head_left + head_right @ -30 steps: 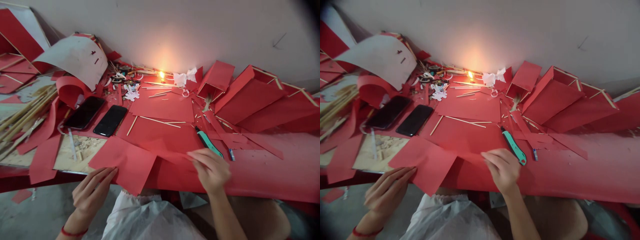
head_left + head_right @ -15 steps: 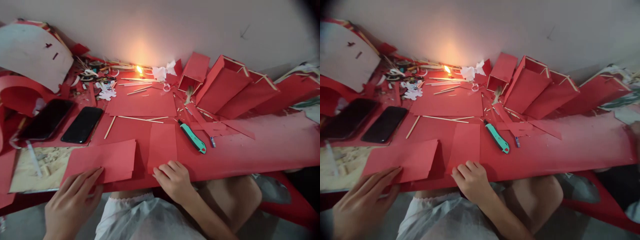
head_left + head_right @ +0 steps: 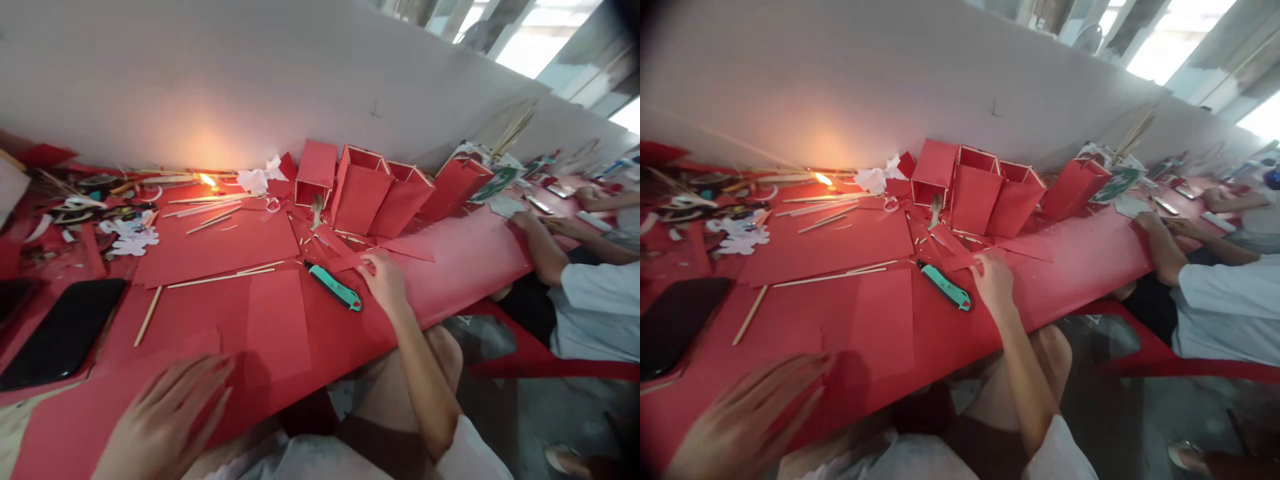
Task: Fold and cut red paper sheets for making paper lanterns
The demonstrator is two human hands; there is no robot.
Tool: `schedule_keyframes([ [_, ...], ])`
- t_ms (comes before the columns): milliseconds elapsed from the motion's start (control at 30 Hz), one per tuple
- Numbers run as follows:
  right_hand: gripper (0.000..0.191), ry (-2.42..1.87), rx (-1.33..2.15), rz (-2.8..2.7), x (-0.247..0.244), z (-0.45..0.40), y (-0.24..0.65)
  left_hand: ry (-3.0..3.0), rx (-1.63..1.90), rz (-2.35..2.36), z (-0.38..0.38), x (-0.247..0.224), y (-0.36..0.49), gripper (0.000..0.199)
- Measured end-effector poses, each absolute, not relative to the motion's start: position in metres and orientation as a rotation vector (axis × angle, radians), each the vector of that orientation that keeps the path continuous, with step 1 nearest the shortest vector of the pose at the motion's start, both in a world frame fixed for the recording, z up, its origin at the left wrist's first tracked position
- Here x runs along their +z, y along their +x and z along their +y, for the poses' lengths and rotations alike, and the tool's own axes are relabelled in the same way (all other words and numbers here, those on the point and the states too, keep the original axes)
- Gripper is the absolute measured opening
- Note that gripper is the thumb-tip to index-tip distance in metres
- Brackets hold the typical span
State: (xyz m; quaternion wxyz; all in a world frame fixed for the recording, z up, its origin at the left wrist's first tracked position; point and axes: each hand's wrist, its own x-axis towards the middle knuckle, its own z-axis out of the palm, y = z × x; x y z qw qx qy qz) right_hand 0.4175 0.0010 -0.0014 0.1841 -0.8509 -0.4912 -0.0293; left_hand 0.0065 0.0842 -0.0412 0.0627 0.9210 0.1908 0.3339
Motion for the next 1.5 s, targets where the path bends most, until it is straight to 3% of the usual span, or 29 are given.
schedule_keyframes([
  [67,0.034,-2.432,-0.025,-1.487,0.0,0.017,0.421,3.038,0.736,0.285,0.091,-0.03,0.046,0.039],
  [200,0.039,-2.452,0.136,-1.752,0.011,0.034,0.421,3.051,0.257,0.392,0.103,-0.026,0.099,0.068],
  [333,0.034,-2.574,0.2,-1.839,0.031,0.034,0.424,2.985,-0.011,0.555,0.108,-0.03,0.11,0.069],
  [467,0.017,-2.745,0.114,-1.747,0.044,0.052,0.419,2.969,-0.077,0.61,0.104,-0.021,0.109,0.068],
  [633,0.035,-2.7,0.06,-1.784,0.04,0.108,0.398,2.9,0.063,0.667,0.113,-0.001,0.128,0.055],
  [900,0.038,-2.626,-0.011,-1.693,0.03,0.138,0.381,2.754,0.418,0.869,0.154,-0.017,0.144,0.021],
  [1100,0.025,-2.379,-0.052,-1.566,0.045,0.142,0.394,2.489,0.779,0.882,0.164,-0.035,0.137,0.02],
  [1400,0.013,-1.72,0.339,-1.74,0.042,0.137,0.333,1.921,1.248,0.921,0.175,-0.039,0.14,0.035],
  [1500,0.01,-1.611,0.433,-1.773,0.041,0.134,0.317,1.835,1.266,0.867,0.175,-0.036,0.139,0.029],
])
